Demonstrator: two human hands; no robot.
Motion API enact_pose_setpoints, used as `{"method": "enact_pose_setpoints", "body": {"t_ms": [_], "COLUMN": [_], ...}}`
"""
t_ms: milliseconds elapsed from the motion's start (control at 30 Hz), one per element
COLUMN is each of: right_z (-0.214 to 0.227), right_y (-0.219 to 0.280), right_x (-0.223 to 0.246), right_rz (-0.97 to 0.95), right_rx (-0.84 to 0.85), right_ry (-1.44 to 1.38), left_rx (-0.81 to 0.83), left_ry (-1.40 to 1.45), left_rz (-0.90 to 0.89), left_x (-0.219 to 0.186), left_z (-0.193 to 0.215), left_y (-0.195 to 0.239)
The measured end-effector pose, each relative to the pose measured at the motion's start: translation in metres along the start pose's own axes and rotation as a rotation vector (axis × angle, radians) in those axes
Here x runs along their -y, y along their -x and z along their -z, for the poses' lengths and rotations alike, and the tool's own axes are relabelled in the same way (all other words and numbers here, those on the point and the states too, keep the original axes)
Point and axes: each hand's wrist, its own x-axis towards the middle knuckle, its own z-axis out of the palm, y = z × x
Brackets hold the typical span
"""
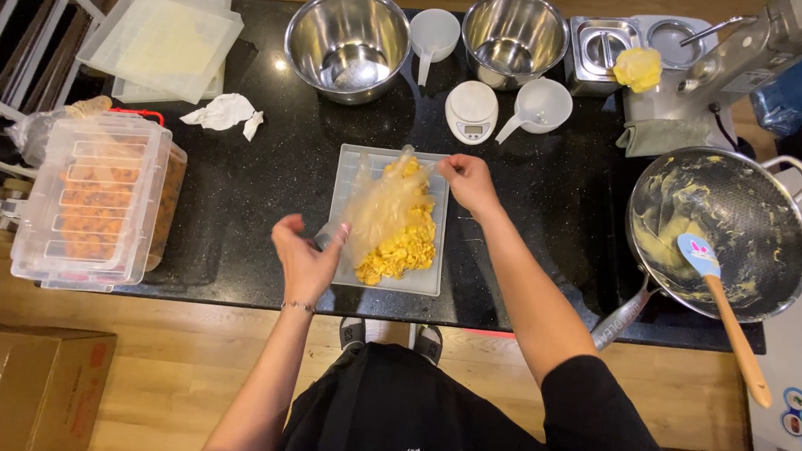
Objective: Spreading and flattening a yellow mixture onto a tray to create a pastry base
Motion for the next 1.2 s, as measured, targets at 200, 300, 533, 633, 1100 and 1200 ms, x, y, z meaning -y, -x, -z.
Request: {"method": "enact_pose_setpoints", "body": {"t_ms": [200, 300, 533, 633, 1100, 1200], "right_z": [-0.007, -0.003, -0.009, -0.001, -0.029, -0.036], "right_y": [0.040, 0.158, 0.260, 0.276, 0.208, 0.196], "right_x": [0.050, 0.182, 0.208, 0.219, 0.092, 0.101], "right_rz": [0.142, 0.244, 0.272, 0.426, -0.225, -0.303], "right_rx": [-0.175, -0.136, 0.007, -0.220, -0.132, -0.146], "right_ry": [0.366, 0.053, 0.222, 0.232, -1.104, -1.238], "left_rx": [0.249, 0.203, 0.390, 0.417, 0.495, 0.376], "left_ry": [0.020, -0.017, 0.026, 0.006, 0.171, 0.140], "left_rz": [-0.179, -0.392, -0.563, -0.550, -0.798, -0.781], "left_x": [-0.024, -0.040, -0.134, -0.140, -0.127, -0.116], "left_z": [-0.025, -0.045, -0.047, -0.062, -0.084, -0.088], "left_y": [-0.015, -0.013, 0.023, 0.032, 0.071, 0.077]}}
